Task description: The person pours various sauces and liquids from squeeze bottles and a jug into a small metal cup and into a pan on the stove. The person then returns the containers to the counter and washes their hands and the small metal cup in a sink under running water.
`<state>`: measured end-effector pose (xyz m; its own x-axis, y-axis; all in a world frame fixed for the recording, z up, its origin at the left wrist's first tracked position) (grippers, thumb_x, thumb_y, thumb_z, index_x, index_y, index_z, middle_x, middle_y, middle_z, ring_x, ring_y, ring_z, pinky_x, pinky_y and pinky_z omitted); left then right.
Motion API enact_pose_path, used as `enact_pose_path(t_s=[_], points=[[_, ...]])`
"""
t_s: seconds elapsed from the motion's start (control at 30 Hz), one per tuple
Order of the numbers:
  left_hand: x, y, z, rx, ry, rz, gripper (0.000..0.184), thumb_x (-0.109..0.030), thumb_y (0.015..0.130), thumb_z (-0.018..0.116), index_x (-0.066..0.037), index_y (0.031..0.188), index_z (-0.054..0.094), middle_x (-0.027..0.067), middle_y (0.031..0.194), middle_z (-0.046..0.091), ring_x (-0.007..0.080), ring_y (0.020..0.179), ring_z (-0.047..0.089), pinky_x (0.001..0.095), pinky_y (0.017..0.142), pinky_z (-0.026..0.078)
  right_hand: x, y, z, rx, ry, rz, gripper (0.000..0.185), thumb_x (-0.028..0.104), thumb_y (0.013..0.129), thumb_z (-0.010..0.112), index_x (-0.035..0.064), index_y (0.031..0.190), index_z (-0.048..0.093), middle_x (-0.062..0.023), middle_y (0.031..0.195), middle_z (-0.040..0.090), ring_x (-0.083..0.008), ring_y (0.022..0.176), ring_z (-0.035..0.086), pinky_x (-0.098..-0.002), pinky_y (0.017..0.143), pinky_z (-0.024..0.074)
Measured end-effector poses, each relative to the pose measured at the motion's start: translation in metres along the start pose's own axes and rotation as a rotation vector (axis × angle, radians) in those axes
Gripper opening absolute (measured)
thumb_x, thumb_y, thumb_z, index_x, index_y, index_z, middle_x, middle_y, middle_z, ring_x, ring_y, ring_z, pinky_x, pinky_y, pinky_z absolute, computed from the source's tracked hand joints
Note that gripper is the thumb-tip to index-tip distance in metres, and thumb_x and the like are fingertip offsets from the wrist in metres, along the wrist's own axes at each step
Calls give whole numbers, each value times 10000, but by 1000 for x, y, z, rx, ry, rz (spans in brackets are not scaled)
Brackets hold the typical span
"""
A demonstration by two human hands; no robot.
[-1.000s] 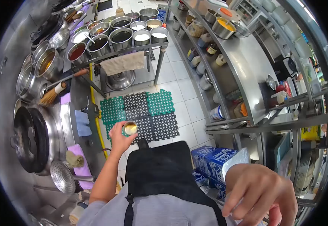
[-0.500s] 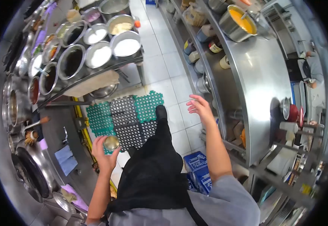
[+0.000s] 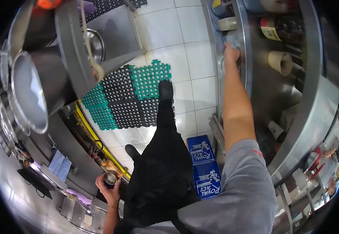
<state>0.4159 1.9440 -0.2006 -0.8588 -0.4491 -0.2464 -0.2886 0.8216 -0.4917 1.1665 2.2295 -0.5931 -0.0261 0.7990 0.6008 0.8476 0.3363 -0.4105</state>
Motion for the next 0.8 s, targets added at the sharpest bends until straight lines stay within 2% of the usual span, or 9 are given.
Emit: enact_pose_path(t_s=[0.1, 0.3, 0.37, 0.47, 0.57, 0.6, 0.67, 0.73, 0.8], points=[[-13, 6, 11, 70, -18, -52, 742, -73, 678, 907, -43, 1316, 530, 196, 1305, 525, 399, 1258, 501, 469, 1094, 398, -23, 70, 11, -106, -260, 87, 714, 443, 873, 740, -80, 1339, 600, -287, 1385, 606, -342, 1263, 610, -434, 1095, 464], [-35, 16, 14, 63, -28, -81, 746, -31, 672, 899, -44, 1313, 519, 182, 1318, 513, 373, 1256, 502, 450, 1100, 397, -71, 131, 28, -190, 530, -21, 603, 480, 995, 556, 18, 1375, 627, -147, 1414, 647, -313, 1300, 584, -423, 1169, 350], [-41, 18, 16, 78, -32, -94, 746, -13, 686, 892, -45, 1322, 504, 170, 1329, 500, 353, 1257, 502, 428, 1106, 397, -49, 132, 33, -41, 333, -107, 402, 355, 1017, 491, 71, 1124, 755, -162, 1182, 751, -357, 1084, 694, -448, 1001, 490], [-51, 14, 16, 84, -39, -75, 748, -4, 680, 889, -42, 1320, 502, 173, 1332, 495, 350, 1257, 505, 426, 1105, 399, -26, 82, 17, -147, 21, 87, 377, 319, 1006, 495, 22, 1053, 722, -160, 1102, 747, -334, 997, 693, -476, 939, 490], [-53, 10, 15, 79, -78, -89, 747, -7, 677, 890, -43, 1317, 507, 172, 1325, 497, 347, 1257, 507, 429, 1103, 401, 0, 35, 16, -211, 304, 153, 447, 395, 1052, 498, -15, 1018, 673, -167, 912, 720, -311, 840, 702, -454, 769, 532], [-51, 9, 14, 67, -96, -96, 750, -13, 674, 893, -42, 1317, 510, 170, 1321, 500, 346, 1257, 508, 429, 1101, 402, 4, 19, 19, -204, 310, 150, 447, 395, 1052, 498, -15, 1018, 673, -167, 912, 720, -311, 840, 702, -454, 769, 532], [-60, 8, 7, 44, -103, -78, 742, -27, 670, 901, -38, 1309, 523, 173, 1311, 511, 346, 1254, 510, 426, 1097, 405, -17, -13, 59, 12, 493, 406, 595, 524, 1079, 461, -36, 970, 633, -152, 736, 658, -277, 637, 662, -392, 551, 494], [-60, 7, 1, 10, -88, -78, 741, -55, 654, 915, -41, 1292, 538, 187, 1299, 519, 374, 1245, 521, 445, 1088, 415, -42, -44, 95, 110, 606, 409, 667, 612, 1060, 457, -32, 991, 616, -119, 657, 624, -238, 502, 577, -355, 434, 394], [-52, -3, -9, -44, -99, -99, 738, -89, 633, 932, -44, 1269, 559, 204, 1280, 534, 408, 1229, 538, 475, 1069, 430, -29, -109, 111, 337, 547, 380, 615, 636, 1060, 448, 97, 770, 508, -54, 658, 565, -218, 576, 607, -333, 526, 367]])
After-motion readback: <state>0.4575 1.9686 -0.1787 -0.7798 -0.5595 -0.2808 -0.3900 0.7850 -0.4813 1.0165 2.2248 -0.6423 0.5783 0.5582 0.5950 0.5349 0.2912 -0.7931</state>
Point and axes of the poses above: each hand's wrist, its own y-axis towards the middle knuckle, its own z-axis out of the palm, x = y × z, the point moved 10 cm from there along y, towards the middle knuckle
